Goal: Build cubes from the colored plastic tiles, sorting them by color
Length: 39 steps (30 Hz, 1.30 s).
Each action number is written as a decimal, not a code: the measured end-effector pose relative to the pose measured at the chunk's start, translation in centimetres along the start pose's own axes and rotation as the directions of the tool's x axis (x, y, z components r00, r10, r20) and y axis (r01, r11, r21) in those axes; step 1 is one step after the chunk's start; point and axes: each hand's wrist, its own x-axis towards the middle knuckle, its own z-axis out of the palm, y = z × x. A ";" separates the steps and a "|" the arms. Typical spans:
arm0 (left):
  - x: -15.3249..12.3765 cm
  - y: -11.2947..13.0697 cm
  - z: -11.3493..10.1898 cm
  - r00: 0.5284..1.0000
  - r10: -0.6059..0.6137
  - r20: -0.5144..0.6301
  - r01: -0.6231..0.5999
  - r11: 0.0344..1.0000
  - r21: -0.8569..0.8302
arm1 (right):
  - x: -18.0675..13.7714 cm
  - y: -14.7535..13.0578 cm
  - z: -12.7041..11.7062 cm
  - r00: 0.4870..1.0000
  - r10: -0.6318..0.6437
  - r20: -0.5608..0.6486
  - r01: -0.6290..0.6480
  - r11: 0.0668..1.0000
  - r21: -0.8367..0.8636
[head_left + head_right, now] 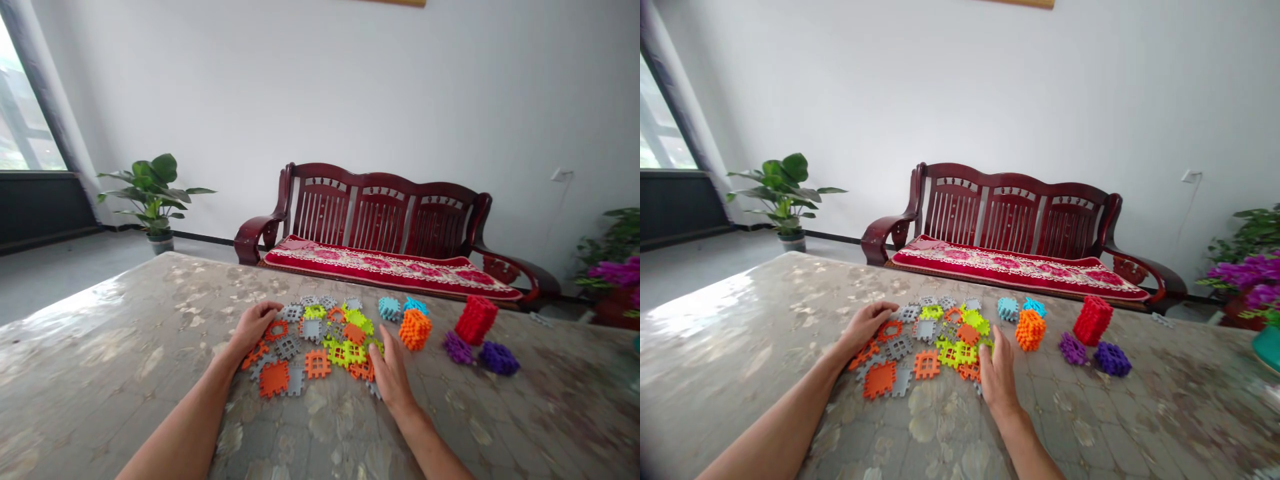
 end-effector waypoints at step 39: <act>0.0 0.0 -0.1 1.000 0.016 0.009 -0.017 0.998 0.063 | 2.5 -2.9 1.5 0.993 -0.036 0.108 0.027 0.996 0.089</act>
